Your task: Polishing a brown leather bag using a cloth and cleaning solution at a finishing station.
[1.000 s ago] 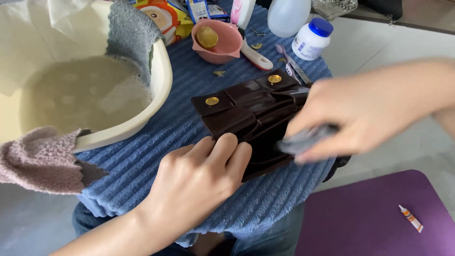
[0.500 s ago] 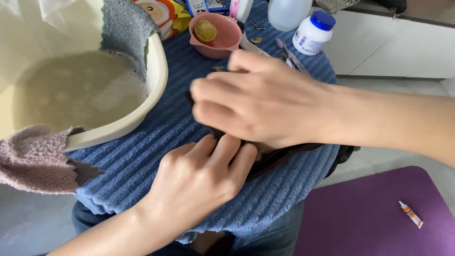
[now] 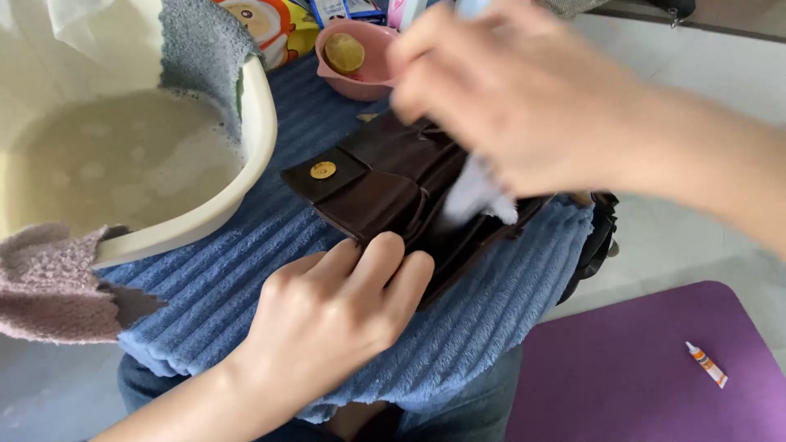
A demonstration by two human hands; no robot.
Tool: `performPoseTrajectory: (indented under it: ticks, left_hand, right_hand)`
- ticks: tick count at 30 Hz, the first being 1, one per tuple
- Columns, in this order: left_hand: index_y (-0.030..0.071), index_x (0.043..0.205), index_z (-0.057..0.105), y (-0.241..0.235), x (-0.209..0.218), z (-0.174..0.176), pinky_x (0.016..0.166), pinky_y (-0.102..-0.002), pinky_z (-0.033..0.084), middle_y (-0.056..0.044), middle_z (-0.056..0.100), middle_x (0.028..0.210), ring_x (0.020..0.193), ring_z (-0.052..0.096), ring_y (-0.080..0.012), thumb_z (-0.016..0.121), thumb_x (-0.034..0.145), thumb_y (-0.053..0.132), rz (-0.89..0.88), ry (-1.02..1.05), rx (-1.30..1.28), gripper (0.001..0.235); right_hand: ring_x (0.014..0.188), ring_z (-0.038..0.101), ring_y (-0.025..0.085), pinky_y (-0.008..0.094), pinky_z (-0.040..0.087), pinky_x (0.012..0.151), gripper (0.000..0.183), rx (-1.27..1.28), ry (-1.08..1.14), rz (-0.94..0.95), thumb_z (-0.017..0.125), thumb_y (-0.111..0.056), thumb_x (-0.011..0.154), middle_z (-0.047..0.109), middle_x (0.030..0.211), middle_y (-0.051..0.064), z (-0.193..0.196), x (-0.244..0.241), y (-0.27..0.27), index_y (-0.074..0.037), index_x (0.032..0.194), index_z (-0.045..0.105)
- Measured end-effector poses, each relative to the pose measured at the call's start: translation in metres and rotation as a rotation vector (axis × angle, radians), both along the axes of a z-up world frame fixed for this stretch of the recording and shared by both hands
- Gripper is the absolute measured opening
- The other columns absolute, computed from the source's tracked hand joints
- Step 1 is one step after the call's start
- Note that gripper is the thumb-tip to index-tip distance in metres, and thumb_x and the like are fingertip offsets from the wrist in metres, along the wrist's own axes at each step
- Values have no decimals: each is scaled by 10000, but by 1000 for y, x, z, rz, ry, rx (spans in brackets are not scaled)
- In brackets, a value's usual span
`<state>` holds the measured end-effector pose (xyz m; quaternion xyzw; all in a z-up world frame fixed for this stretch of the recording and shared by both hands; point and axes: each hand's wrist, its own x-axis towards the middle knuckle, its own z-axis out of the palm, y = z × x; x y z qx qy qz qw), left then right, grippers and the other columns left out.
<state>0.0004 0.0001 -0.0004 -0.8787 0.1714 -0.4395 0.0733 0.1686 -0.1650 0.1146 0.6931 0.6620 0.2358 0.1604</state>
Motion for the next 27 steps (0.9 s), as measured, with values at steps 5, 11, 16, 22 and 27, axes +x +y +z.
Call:
performPoseTrajectory:
  ticks: [5, 11, 16, 22, 27]
  left_hand:
    - [280, 800, 473, 6, 2, 1, 424, -280, 310, 52, 407, 752, 516, 404, -123, 564, 1080, 129, -11, -4, 17, 330]
    - [248, 774, 403, 9, 1, 1, 418, -267, 297, 40, 355, 747, 514, 385, -115, 554, 1037, 67, -49, 23, -2, 353]
    - [251, 740, 361, 7, 3, 6, 428, -257, 284, 58, 344, 722, 528, 371, -102, 482, 1046, 21, -71, 14, -15, 401]
    - [256, 754, 407, 9, 8, -1, 416, -289, 307, 52, 379, 732, 533, 404, -128, 572, 1002, 53, -94, 4, -1, 361]
    - [241, 766, 490, 10, 10, -7, 419, -289, 353, 41, 451, 739, 527, 437, -145, 627, 986, 41, -141, -10, -46, 328]
  right_hand:
    - [938, 615, 216, 426, 380, 1045, 180, 181, 66, 405, 545, 49, 1109, 573, 1186, 47, -1, -41, 41, -125, 1142, 578]
    - [1449, 525, 268, 469, 234, 1186, 628, 27, -24, 186, 658, 124, 687, 550, 1481, 177, -12, -1, 15, -80, 1268, 535]
    - [1191, 613, 342, 514, 321, 1164, 1121, -105, -110, -241, 848, -212, 366, 415, 1501, 166, -16, 32, -14, -66, 1409, 461]
    - [1322, 516, 314, 584, 199, 1271, 832, -82, -71, 220, 767, 41, 650, 407, 1350, 139, -21, -4, 22, -137, 1361, 374]
    - [1178, 629, 365, 702, 319, 1163, 186, 154, 93, 495, 585, -41, 1085, 532, 1242, 142, -40, -18, 42, -150, 1199, 487]
